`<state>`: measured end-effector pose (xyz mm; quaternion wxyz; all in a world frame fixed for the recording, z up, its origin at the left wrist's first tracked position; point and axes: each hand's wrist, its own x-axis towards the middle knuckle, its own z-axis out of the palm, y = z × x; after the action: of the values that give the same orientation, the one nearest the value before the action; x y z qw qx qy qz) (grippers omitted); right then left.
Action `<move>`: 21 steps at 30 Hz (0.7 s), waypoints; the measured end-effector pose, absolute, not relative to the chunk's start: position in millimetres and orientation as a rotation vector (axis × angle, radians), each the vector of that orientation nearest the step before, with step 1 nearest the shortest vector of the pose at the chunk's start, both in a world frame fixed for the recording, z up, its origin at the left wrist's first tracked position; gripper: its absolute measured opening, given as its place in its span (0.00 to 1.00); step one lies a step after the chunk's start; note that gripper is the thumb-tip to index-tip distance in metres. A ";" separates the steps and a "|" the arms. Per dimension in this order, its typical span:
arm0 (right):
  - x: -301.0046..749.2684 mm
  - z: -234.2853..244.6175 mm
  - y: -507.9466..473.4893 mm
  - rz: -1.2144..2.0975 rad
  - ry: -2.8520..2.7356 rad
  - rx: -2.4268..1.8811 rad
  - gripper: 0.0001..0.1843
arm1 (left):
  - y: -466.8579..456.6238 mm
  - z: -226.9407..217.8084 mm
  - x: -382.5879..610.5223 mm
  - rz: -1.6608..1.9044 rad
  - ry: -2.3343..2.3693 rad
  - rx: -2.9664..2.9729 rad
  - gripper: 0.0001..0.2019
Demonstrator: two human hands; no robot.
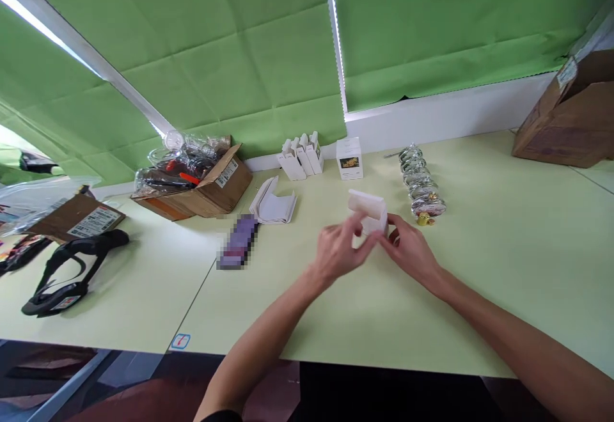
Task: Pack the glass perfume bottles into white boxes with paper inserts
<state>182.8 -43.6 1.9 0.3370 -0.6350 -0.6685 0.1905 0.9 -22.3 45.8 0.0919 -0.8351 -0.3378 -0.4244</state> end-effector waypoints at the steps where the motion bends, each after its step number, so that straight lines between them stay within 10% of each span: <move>1: 186.1 1.4 -41.0 0.524 -1.721 -1.646 0.23 | -12.8 48.0 -7.5 -1.277 -1.087 -2.468 0.15; 21: 197.3 14.1 -53.3 0.408 -2.032 -1.880 0.25 | 78.5 38.4 -181.2 -0.735 -2.003 -1.898 0.11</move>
<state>197.3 -53.3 14.1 0.1709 -0.6620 -0.7155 0.1436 -181.2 78.5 38.4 0.1425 -0.6579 -0.6942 -0.2547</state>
